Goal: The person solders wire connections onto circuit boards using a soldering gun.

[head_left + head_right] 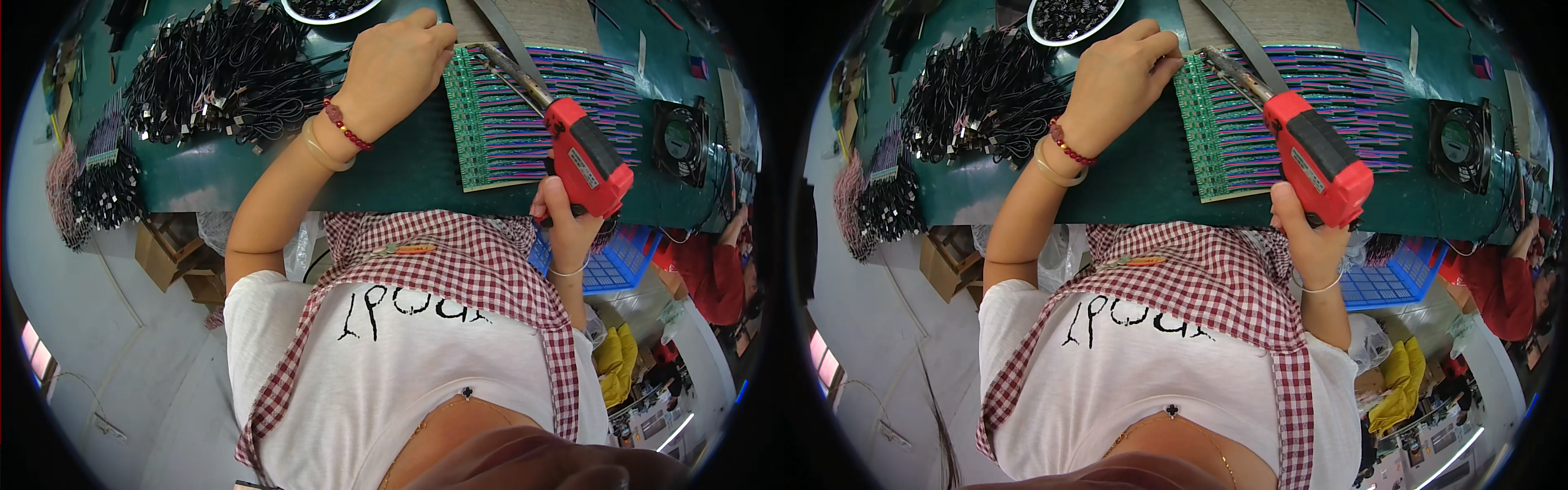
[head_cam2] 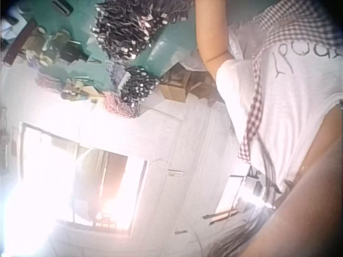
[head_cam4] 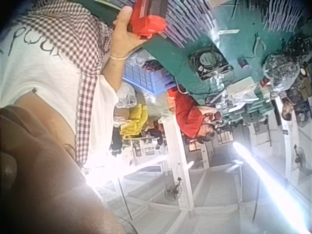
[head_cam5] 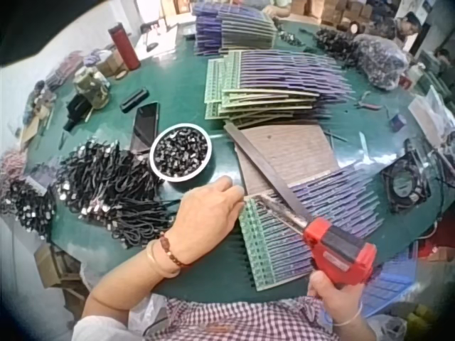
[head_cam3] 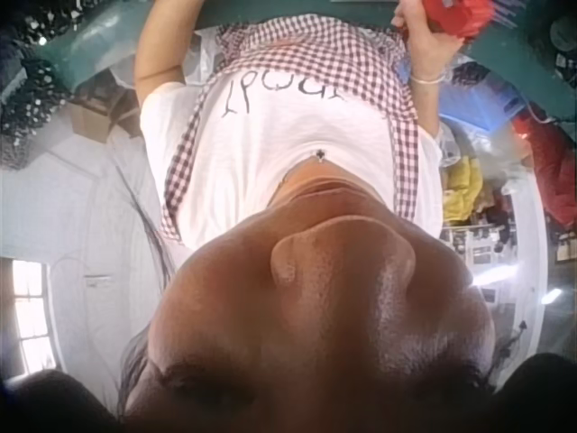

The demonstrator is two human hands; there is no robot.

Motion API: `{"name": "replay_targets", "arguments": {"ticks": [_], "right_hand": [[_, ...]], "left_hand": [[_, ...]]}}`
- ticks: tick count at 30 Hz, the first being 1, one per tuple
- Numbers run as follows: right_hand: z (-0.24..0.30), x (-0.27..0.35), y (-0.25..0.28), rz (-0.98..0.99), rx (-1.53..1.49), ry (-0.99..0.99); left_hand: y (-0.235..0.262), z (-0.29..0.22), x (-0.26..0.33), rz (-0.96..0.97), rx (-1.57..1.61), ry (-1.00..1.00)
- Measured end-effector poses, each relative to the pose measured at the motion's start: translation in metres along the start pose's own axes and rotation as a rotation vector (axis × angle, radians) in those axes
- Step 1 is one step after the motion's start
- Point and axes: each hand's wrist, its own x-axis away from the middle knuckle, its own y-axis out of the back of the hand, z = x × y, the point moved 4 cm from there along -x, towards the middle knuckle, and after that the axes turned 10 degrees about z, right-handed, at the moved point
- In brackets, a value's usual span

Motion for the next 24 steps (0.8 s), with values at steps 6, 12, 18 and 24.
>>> {"name": "replay_targets", "arguments": {"ticks": [6, 12, 18, 24], "right_hand": [[-0.008, 0.0, 0.0, 0.009, -0.03, -0.027], [-0.008, -0.001, -0.001, 0.012, -0.027, -0.003], [-0.013, -0.001, 0.0, 0.01, -0.014, -0.012], [-0.006, -0.002, -0.002, 0.004, -0.014, -0.017]], "left_hand": [[0.01, -0.008, -0.006, 0.058, 0.008, 0.012], [0.009, -0.005, -0.009, 0.098, 0.035, 0.006], [0.007, -0.005, -0.012, 0.103, 0.036, -0.006], [0.008, -0.006, -0.014, 0.121, 0.018, -0.017]]}}
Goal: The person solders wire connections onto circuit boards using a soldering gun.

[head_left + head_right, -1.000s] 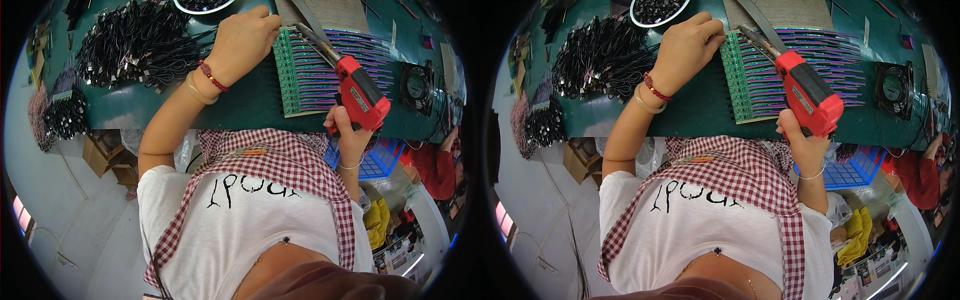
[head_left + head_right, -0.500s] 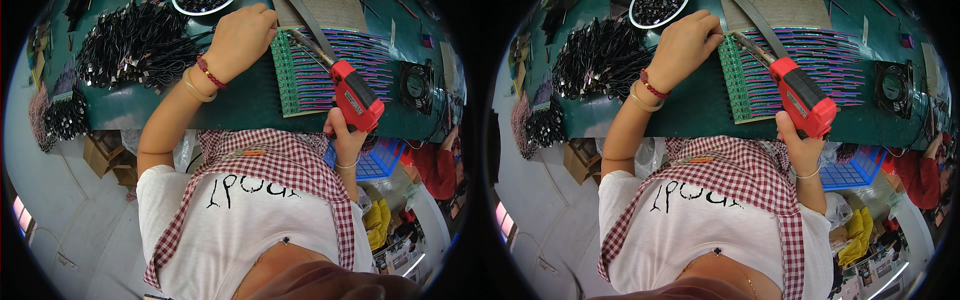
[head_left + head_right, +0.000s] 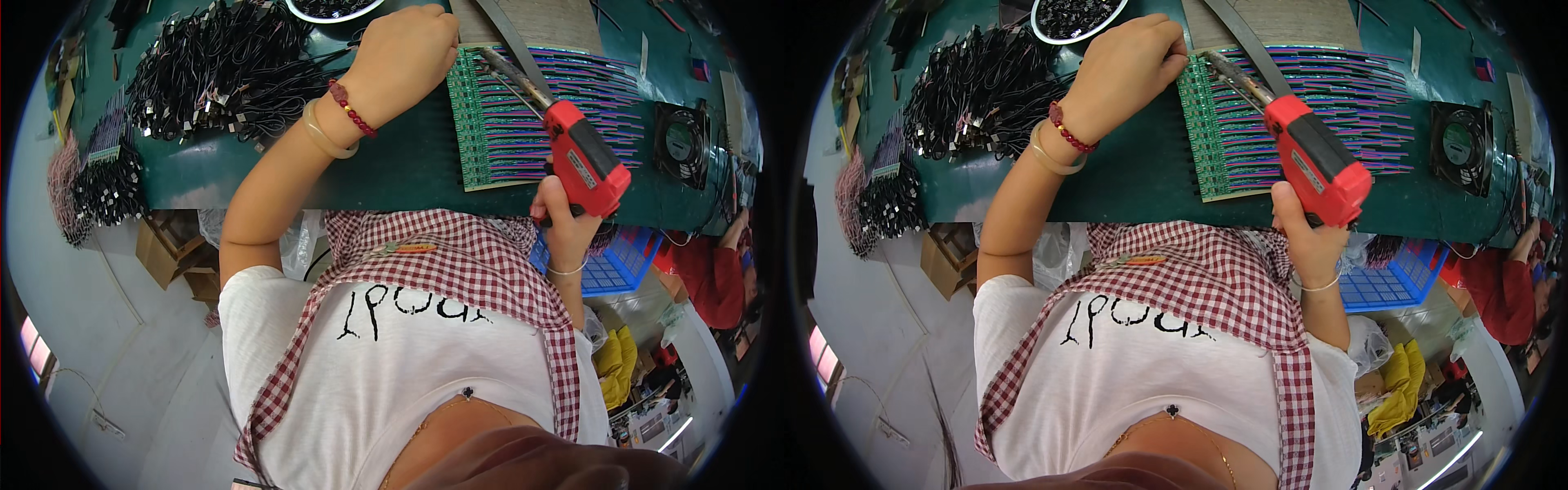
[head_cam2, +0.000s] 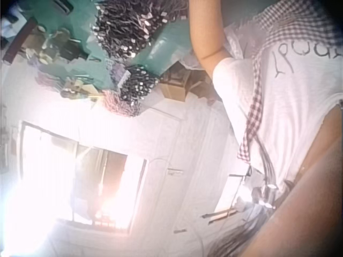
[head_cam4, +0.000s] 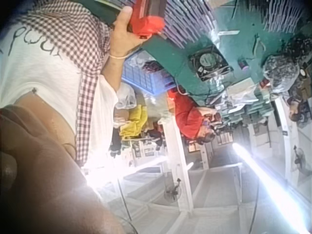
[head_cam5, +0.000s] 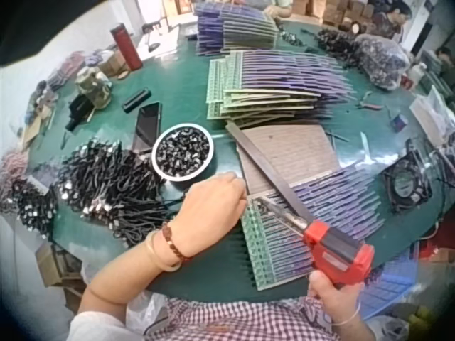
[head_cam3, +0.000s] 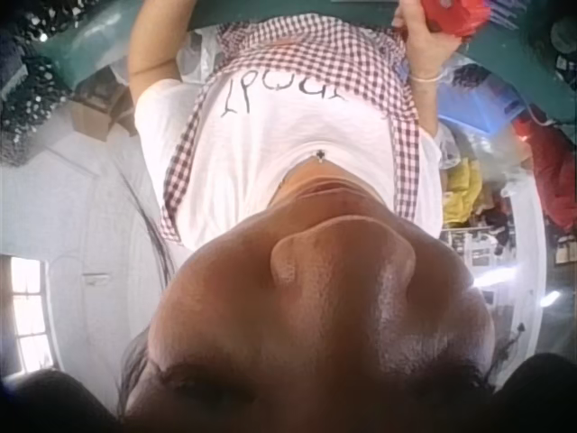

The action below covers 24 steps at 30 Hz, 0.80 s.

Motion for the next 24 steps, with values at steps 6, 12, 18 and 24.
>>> {"name": "replay_targets", "arguments": {"ticks": [6, 12, 18, 24], "right_hand": [[0.004, 0.001, 0.002, -0.016, -0.014, 0.017], [0.004, 0.001, 0.001, -0.007, 0.021, 0.03], [0.006, 0.0, 0.001, -0.003, -0.028, 0.057], [0.014, 0.0, 0.006, -0.047, 0.047, 0.078]], "left_hand": [[-0.001, 0.0, 0.0, -0.001, -0.006, 0.011], [-0.002, 0.0, -0.001, 0.014, -0.01, 0.022], [0.004, -0.001, 0.006, -0.001, -0.036, -0.032], [0.027, 0.038, 0.052, -0.149, 0.058, 0.208]]}}
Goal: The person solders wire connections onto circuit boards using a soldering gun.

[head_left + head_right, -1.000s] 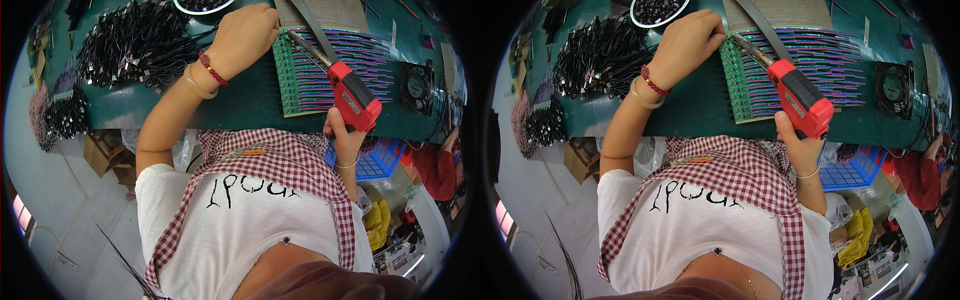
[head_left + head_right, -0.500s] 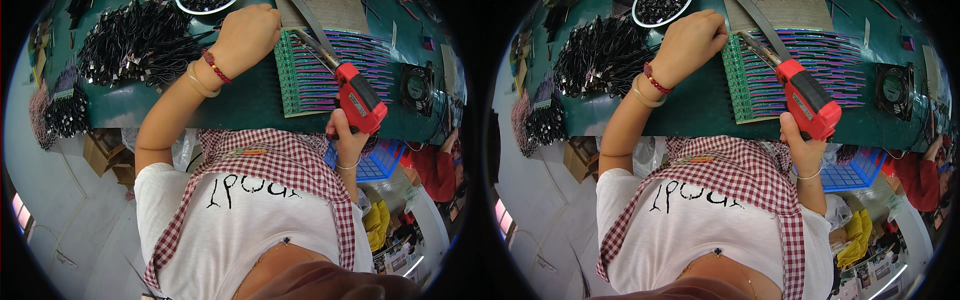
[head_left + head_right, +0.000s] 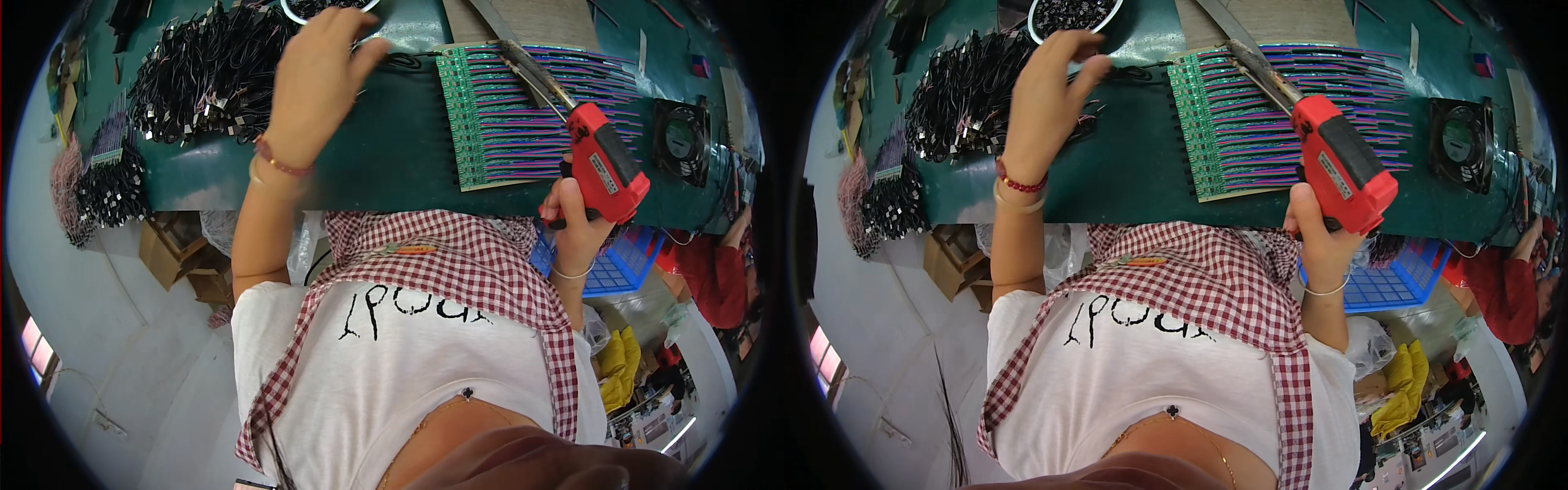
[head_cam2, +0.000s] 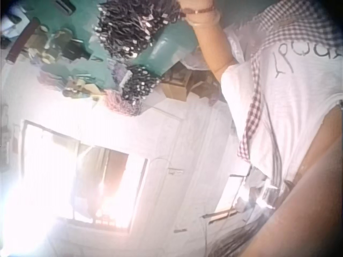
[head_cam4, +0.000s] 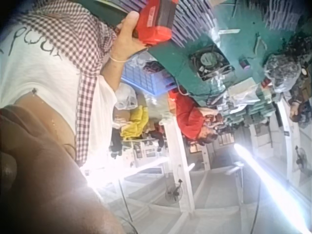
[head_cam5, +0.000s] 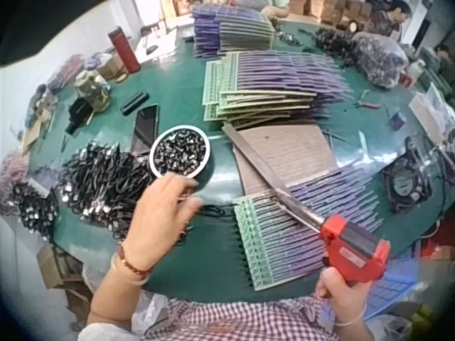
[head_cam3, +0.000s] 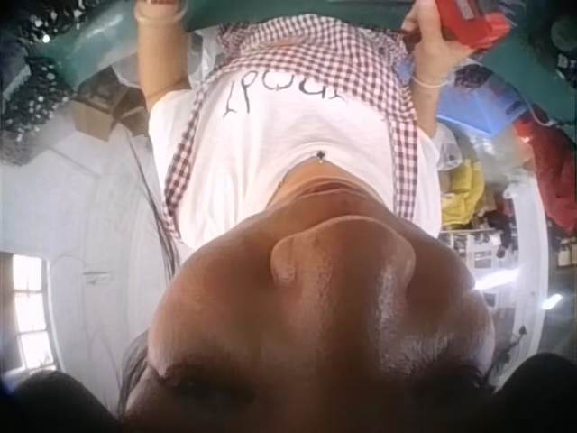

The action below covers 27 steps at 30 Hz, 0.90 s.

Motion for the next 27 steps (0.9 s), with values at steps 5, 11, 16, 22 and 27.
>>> {"name": "replay_targets", "arguments": {"ticks": [5, 11, 16, 22, 27], "right_hand": [[0.002, -0.007, 0.002, 0.051, -0.039, 0.035], [0.007, -0.007, -0.001, 0.064, -0.127, 0.118], [0.018, -0.013, -0.007, 0.119, -0.279, 0.11], [0.029, -0.04, -0.049, 0.201, -0.078, 0.186], [0.042, -0.037, -0.062, 0.212, 0.011, 0.276]], "left_hand": [[-0.011, 0.027, 0.022, 0.1, -0.515, 0.074], [0.011, 0.026, 0.019, -0.068, -0.067, 0.075], [0.005, -0.009, 0.021, 0.016, 0.402, 0.04], [-0.014, -0.064, 0.033, 0.003, 0.882, 0.125], [-0.032, -0.081, 0.036, 0.083, 1.122, 0.205]]}}
